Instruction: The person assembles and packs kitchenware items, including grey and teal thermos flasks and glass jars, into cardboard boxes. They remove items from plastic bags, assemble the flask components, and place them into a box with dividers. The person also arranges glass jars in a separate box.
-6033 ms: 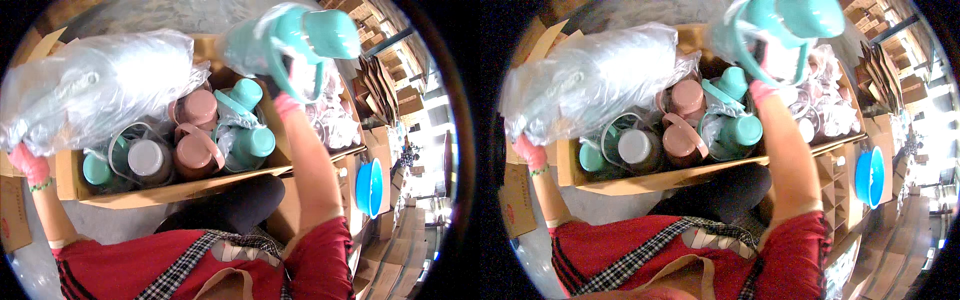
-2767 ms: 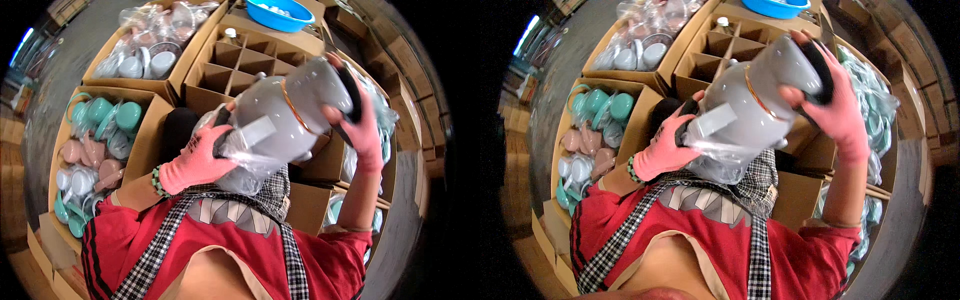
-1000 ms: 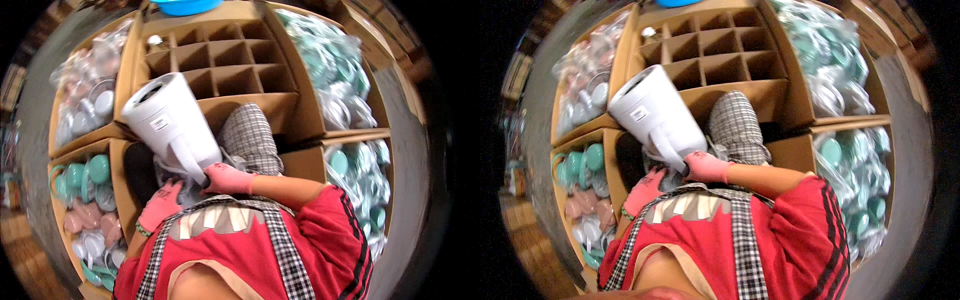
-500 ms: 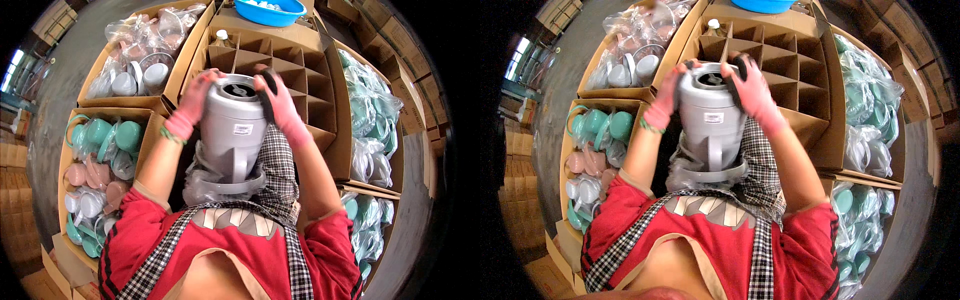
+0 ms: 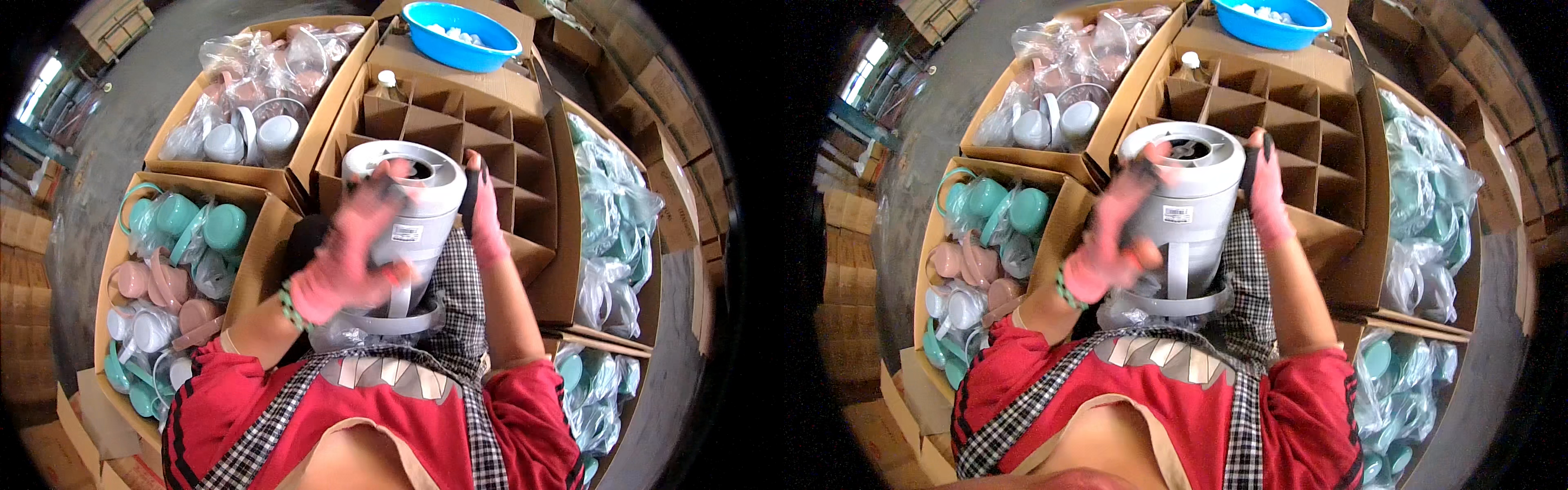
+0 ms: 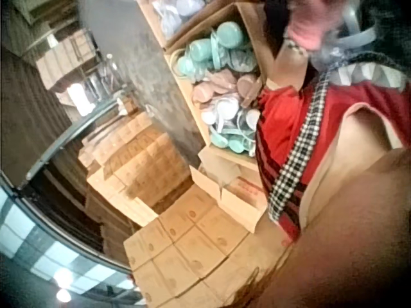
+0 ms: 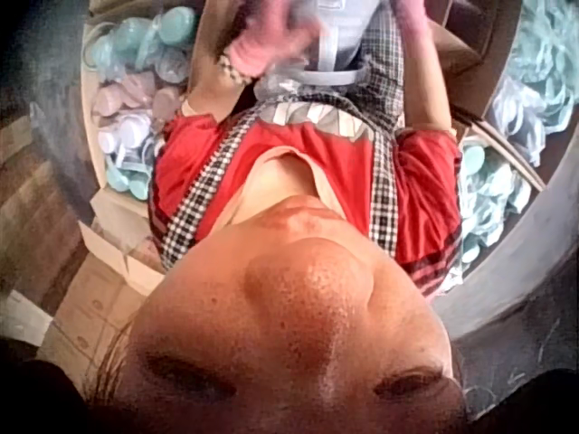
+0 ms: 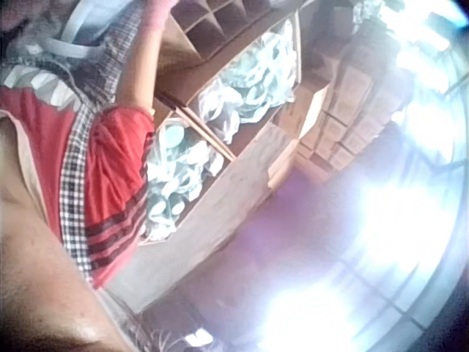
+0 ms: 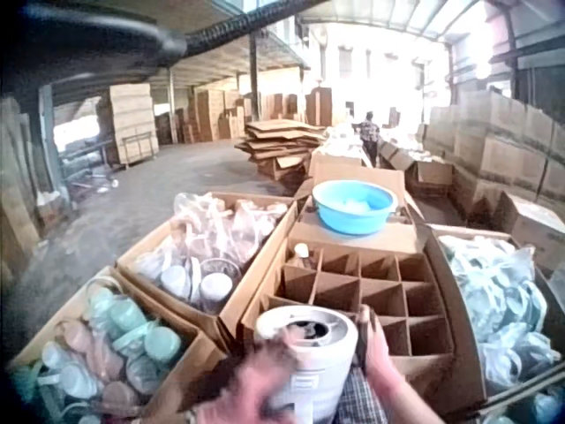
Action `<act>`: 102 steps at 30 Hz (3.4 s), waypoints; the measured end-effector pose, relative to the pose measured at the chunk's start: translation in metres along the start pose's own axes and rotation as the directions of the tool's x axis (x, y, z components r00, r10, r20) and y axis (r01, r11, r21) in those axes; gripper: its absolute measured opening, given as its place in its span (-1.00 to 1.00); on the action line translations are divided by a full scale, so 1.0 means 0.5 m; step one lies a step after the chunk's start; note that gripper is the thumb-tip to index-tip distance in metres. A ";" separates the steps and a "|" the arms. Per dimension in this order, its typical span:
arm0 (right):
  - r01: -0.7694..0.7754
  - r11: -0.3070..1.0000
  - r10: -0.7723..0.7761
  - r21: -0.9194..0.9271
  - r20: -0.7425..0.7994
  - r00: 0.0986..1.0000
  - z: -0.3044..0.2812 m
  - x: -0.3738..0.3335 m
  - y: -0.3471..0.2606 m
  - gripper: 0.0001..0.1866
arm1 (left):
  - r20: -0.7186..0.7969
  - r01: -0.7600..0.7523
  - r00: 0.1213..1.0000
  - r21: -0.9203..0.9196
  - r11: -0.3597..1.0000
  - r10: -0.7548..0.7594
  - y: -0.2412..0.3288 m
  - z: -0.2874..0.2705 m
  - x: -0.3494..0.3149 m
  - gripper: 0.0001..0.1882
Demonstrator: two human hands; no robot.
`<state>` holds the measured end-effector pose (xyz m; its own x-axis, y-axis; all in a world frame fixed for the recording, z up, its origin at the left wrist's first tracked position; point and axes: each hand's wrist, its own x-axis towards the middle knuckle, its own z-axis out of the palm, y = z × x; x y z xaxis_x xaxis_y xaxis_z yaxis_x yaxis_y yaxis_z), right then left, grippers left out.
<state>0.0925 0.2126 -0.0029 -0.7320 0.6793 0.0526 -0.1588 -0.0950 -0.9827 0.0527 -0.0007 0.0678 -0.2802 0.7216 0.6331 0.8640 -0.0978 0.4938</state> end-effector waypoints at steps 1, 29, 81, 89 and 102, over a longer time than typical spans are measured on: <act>0.213 0.973 -0.205 -0.090 0.092 0.974 0.029 -0.030 -0.002 -0.64 | -0.250 0.138 0.939 -0.355 0.924 -0.236 -0.054 0.013 -0.003 -0.47; 0.366 0.917 -0.327 -0.162 0.223 0.918 0.068 -0.033 -0.022 -0.52 | -0.272 0.439 0.772 -0.427 0.791 -0.575 -0.126 0.002 0.024 -0.47; 0.395 0.215 -0.180 -0.893 0.362 0.915 0.269 0.687 0.186 -0.67 | -0.464 0.201 0.300 -0.823 0.531 -0.834 -0.470 0.107 0.032 -0.53; 0.394 -0.012 0.155 -0.919 0.387 0.909 0.267 0.725 0.314 -0.35 | -0.420 0.230 0.265 -0.847 0.480 -0.868 -0.480 0.101 0.026 -0.54; 0.429 0.001 0.066 -0.903 0.429 0.901 0.270 0.634 0.296 -0.44 | -0.371 0.145 0.279 -0.895 0.421 -0.886 -0.476 0.099 0.020 -0.47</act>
<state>-0.2525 0.3156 -0.1076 -0.9540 0.2940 0.0590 0.2839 0.9488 -0.1386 -0.1351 0.0636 -0.0728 -0.9987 0.0336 -0.0395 -0.0514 -0.5499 0.8337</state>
